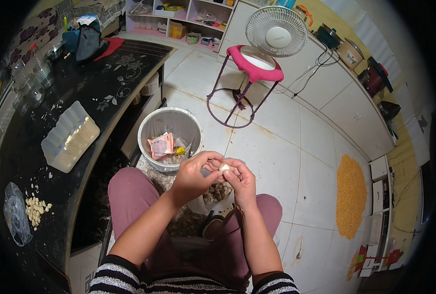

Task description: The person shells peanuts by hand, discarding the shells into a bucket and placing the nuts into a plastic bag.

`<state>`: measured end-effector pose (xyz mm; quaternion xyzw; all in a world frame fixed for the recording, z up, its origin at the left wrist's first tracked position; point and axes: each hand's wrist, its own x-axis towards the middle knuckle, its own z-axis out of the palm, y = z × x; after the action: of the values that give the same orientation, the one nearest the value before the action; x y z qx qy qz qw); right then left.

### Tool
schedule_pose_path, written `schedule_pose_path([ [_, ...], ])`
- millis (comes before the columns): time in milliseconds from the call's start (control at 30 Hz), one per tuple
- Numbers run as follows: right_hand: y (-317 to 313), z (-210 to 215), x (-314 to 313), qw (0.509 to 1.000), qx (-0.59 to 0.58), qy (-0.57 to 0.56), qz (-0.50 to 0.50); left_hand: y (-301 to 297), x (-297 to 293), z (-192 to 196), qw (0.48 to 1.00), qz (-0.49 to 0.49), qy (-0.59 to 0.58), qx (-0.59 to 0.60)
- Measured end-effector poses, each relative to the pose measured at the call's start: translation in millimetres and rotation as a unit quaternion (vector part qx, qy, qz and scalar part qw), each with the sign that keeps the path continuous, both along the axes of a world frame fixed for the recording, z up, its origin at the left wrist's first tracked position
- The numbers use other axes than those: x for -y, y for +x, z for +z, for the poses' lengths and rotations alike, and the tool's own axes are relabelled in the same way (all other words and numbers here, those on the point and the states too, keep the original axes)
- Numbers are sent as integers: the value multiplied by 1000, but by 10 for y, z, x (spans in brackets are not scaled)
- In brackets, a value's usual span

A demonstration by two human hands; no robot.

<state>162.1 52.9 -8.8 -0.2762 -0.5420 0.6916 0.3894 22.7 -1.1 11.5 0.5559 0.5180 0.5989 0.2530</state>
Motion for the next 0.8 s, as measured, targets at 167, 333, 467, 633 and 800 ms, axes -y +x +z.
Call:
schedule_pose_path([
  [167,-21,15,12,1000,17,-16,-18,-18,-21,-87,998,-25,-24,62],
  [333,-2,-32,9,998,50,-6,-29,-48,-27,-88,993,-36,-66,87],
  [467,-4,-79,8,996,75,12,-38,-69,-26,-108,992,-51,-92,73],
  [633,-5,-125,10,995,83,16,-50,-75,-37,-94,992,-51,-101,47],
  [800,-15,-129,19,995,79,20,-57,-58,-60,-113,996,-35,-80,30],
])
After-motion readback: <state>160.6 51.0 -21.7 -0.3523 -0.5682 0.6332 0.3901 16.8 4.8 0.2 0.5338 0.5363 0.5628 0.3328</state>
